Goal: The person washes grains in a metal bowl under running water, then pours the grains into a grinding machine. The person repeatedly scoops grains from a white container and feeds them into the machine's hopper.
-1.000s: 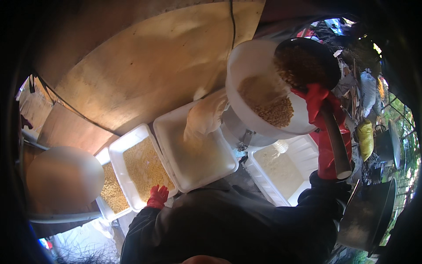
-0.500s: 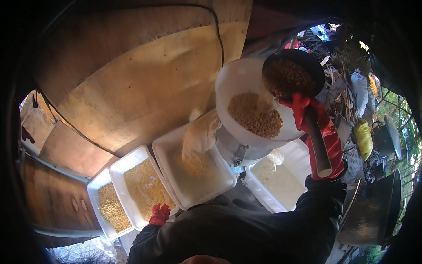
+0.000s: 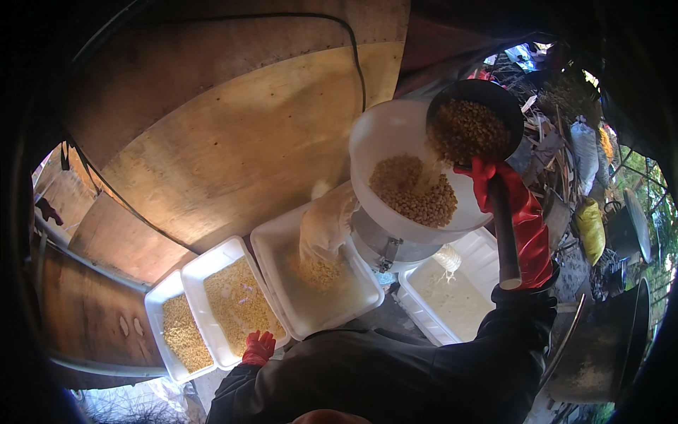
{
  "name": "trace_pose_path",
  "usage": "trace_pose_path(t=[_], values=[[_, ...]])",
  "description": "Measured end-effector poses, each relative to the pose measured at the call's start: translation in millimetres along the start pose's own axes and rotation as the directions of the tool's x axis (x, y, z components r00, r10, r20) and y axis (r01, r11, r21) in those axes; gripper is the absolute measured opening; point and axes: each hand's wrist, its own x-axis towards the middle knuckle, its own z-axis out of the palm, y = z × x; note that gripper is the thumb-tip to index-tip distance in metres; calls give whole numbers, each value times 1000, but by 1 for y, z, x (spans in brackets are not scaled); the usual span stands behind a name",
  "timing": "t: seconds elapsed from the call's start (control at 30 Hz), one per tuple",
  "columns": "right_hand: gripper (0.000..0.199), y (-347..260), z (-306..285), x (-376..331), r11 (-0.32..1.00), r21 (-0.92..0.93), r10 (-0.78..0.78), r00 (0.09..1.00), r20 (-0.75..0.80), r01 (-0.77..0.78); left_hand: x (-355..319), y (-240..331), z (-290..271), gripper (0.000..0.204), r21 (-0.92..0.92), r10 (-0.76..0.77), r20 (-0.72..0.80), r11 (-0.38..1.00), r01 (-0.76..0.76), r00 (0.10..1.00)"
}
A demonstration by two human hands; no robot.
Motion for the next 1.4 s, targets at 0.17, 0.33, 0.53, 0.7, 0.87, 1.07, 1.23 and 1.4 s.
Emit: trace_pose_path(t=[0.17, 0.33, 0.53, 0.7, 0.87, 1.07, 1.23, 1.4], values=[[27, 1, -13, 5, 999, -28, 44, 998, 50, -43, 5, -3, -5, 53, 10, -7, 5, 1000, 7, 1000], [27, 3, -20, 7, 996, -71, 51, 997, -65, -56, 1, -6, -6, 52, 8, 7, -7, 1000, -7, 1000], [18, -6, -10, 6, 921, 279, 338, 914, -226, -272, 5, -5, -9, 52, 12, 10, 7, 1000, -10, 1000], [25, -2, 20, -16, 957, -210, 105, 916, -387, -198, 11, -3, -7, 52, 27, -7, 7, 1000, 6, 1000], [29, 19, 51, -22, 887, -436, -113, 845, -523, -151, 6, -6, 1, 50, 61, -4, 34, 998, 2, 999], [34, 3, 71, -20, 606, -763, -245, 860, -447, -224, 18, -7, -9, 55, 76, -55, 66, 996, 50, 996], [28, 12, 38, -18, 590, -755, -171, 869, -464, -287, 37, -18, -31, 59, 51, -55, 125, 997, 49, 991], [35, 25, 50, -24, 743, -669, -343, 849, -402, -16, 36, -8, -54, 60, 16, -79, 63, 997, 78, 995]])
